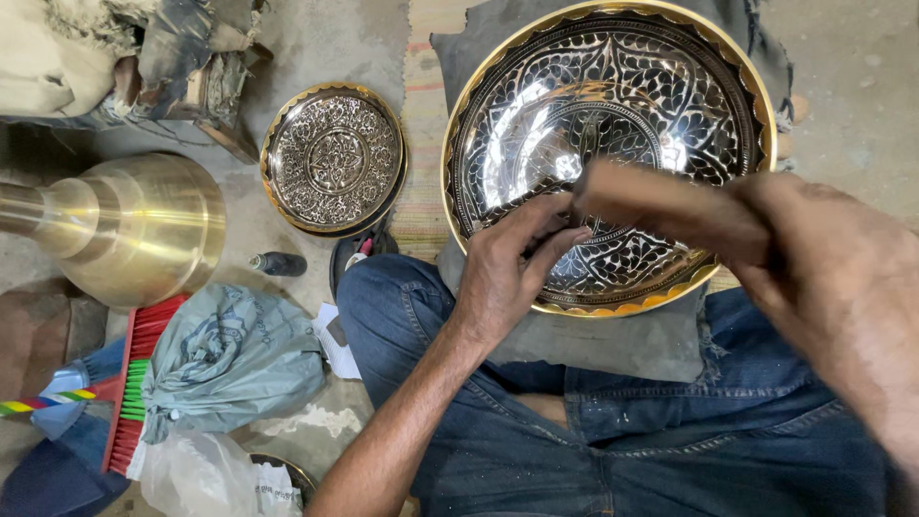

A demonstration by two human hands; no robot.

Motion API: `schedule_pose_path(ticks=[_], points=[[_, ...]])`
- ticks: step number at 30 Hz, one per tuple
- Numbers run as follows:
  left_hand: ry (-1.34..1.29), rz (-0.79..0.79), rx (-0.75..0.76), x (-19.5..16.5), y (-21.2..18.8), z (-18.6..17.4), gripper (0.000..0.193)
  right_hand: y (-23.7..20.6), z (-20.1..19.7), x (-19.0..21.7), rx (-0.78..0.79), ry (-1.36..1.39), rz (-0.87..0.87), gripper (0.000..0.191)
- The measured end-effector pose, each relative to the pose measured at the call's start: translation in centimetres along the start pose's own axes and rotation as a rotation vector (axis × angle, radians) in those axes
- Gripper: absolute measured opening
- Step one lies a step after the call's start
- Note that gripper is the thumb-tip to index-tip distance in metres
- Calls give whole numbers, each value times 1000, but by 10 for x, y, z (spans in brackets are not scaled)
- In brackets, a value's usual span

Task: The person is sitting on the floor, using a chisel and a wooden mallet to engrave intricate floral patterns into a large, polished brass bowl. They hold the chisel in their left hand and strike it with the mallet in their right hand, working on the inner surface of the bowl.

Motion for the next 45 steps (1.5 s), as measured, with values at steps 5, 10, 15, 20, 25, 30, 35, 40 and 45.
schedule_pose_path(ticks=[5, 10, 15, 20, 25, 30, 35, 40, 45], points=[[-22, 27, 9, -1, 0, 0, 35, 0, 4, -2, 72, -166, -6, 31], [-64, 47, 15, -2, -1, 0, 35, -4, 6, -7, 47, -84, 28, 39], [-96, 38, 31, -1, -3, 0, 35, -5, 10, -9, 165, 37, 229, 39], [-26, 25, 48, 1, -2, 1, 34, -4, -2, 4, 56, -159, 24, 29], [-81, 27, 29, 0, -2, -1, 33, -3, -9, 6, -77, -5, 66, 35], [-78, 27, 22, -3, -2, -2, 32, -7, -1, 0, 1, 101, 166, 36], [-59, 11, 19, -5, 0, -4, 33, -11, 1, -2, 9, -13, 51, 40], [-28, 39, 11, -6, -1, -5, 34, -10, 5, -5, 161, -263, 44, 27], [-28, 2, 18, -4, -1, -5, 34, -9, 5, -1, 112, -230, -22, 26]])
Point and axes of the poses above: each hand's wrist, its own y-axis towards the middle knuckle, its own z-axis out of the palm, x = y × z, the point moved 3 cm from there along y, towards the middle knuckle, and after that the axes turned 2 degrees about -y, right-handed, at the moved point
